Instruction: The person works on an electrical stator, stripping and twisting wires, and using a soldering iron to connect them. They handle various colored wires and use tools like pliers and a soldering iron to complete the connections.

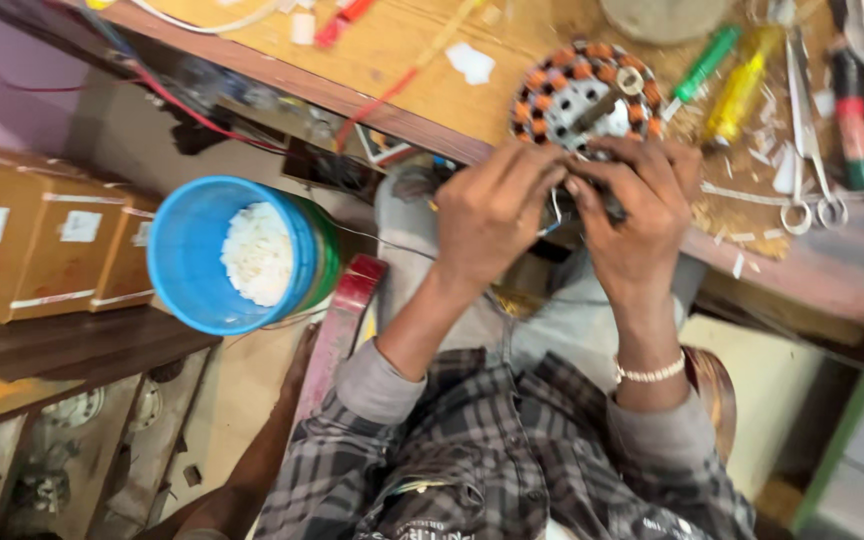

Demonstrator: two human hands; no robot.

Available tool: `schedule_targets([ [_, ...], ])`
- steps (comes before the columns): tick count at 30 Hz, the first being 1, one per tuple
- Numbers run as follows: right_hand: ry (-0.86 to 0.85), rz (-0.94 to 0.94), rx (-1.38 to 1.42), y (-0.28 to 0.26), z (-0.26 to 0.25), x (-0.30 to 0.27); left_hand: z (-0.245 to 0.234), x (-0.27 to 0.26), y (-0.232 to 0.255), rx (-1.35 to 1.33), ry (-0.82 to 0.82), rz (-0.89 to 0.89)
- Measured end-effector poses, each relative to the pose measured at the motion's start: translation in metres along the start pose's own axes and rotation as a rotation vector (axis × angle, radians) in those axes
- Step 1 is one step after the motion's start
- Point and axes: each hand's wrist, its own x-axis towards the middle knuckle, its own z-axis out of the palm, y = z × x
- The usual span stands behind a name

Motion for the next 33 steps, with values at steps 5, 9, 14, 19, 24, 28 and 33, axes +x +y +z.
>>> schedule_targets([
  [5,0.003,0.013,-0.014,0.001,-0.002,0.001,0.003,-0.009,0.001,0.059,-0.027,-0.029],
  [9,0.004,-0.074,-0.037,0.003,-0.001,0.003,0.000,-0.013,0.002,0.051,0.000,-0.051],
  [14,0.048,-0.107,-0.035,0.001,0.008,-0.001,0.003,-0.012,0.004,0.094,0.029,-0.054],
  [19,0.099,-0.094,-0.012,0.013,0.019,-0.011,0.013,-0.015,-0.003,0.022,0.043,-0.102],
  [24,0.090,-0.100,-0.007,0.011,0.017,-0.005,-0.001,-0.010,-0.010,-0.154,-0.060,-0.123],
  [28,0.025,-0.130,-0.052,0.008,0.013,-0.001,-0.014,-0.012,-0.013,-0.109,-0.091,-0.134],
  [33,-0.062,-0.195,-0.074,0.010,0.006,0.005,-0.021,-0.012,-0.015,-0.128,-0.146,-0.153],
])
